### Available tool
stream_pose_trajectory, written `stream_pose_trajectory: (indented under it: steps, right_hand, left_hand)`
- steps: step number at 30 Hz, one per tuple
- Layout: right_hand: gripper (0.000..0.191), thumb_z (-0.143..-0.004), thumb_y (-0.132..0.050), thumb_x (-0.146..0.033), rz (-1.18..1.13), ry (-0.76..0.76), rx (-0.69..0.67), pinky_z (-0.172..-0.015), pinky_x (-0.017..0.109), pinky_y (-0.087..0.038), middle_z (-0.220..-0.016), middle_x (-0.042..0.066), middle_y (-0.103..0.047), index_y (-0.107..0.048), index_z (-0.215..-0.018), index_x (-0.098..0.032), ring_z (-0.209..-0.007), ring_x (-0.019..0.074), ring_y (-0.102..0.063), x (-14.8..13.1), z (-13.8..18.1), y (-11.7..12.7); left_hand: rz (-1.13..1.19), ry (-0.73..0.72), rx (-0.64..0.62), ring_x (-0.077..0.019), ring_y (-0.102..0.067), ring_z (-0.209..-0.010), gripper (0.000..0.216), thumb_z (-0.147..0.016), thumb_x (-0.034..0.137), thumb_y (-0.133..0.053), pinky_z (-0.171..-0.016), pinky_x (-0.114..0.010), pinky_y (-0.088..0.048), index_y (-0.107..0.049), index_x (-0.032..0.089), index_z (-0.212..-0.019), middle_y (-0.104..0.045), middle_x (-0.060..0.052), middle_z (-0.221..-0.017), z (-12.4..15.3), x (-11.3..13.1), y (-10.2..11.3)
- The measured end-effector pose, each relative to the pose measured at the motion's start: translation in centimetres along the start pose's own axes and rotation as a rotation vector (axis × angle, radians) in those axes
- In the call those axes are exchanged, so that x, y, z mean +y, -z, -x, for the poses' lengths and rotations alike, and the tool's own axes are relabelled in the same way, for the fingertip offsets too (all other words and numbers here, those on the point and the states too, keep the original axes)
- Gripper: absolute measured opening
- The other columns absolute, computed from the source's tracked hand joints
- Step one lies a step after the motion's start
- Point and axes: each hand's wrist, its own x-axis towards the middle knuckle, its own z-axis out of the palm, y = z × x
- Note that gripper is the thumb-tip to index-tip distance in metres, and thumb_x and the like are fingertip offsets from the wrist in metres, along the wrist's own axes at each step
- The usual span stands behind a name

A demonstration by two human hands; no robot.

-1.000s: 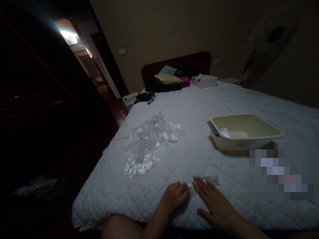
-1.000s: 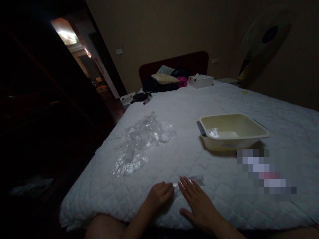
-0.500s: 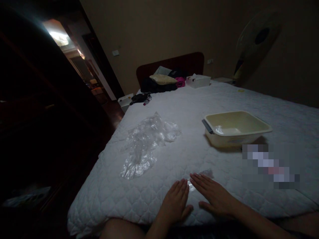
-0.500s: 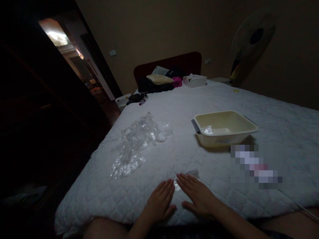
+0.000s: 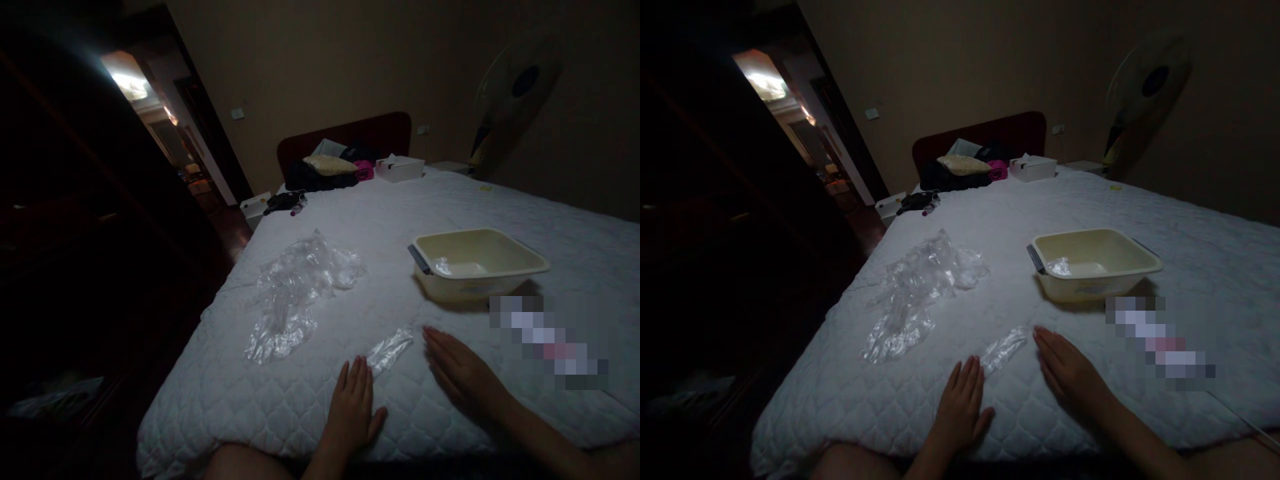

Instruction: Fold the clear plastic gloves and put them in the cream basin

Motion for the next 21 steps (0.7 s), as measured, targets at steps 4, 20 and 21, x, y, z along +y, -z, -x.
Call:
stream_pose_trajectory:
  steps: [4, 20, 21]
  right_hand:
    - [0.041, -0.085, -0.043, -0.017, -0.12, 0.142, 0.01, -0.088, 0.039, -0.049, -0.115, 0.013, -0.061, -0.049, -0.125, -0.017, -0.105, 0.023, -0.057, -4.7, -2.0, -0.7]
    - [0.04, -0.078, -0.043, -0.007, -0.262, 0.099, -0.036, -0.089, 0.042, -0.047, -0.114, 0.008, -0.062, -0.059, -0.112, -0.022, -0.104, 0.0216, -0.057, -4.3, -2.1, -4.8]
    - [0.041, -0.077, -0.043, -0.006, -0.273, 0.116, -0.039, -0.089, 0.043, -0.046, -0.113, 0.008, -0.063, -0.059, -0.111, -0.022, -0.105, 0.0215, -0.057, -4.3, -2.2, -4.6]
  left_hand:
    - [-0.027, 0.091, 0.076, -0.0304, -0.034, -0.127, 0.058, -0.085, 0.049, -0.042, -0.101, -0.045, -0.031, -0.047, 0.007, -0.125, -0.046, -0.016, -0.131, -0.3, 0.8, -0.9]
    - [0.155, -0.025, 0.382, -0.0216, -0.06, -0.097, 0.023, -0.087, 0.009, -0.04, -0.076, -0.036, -0.052, -0.057, 0.013, -0.102, -0.066, -0.011, -0.101, -1.9, -2.6, 2.8]
    - [0.151, -0.052, 0.371, -0.0214, -0.059, -0.1, 0.022, -0.088, 0.01, -0.04, -0.077, -0.035, -0.052, -0.057, 0.012, -0.103, -0.065, -0.011, -0.103, -2.1, -2.8, 2.6]
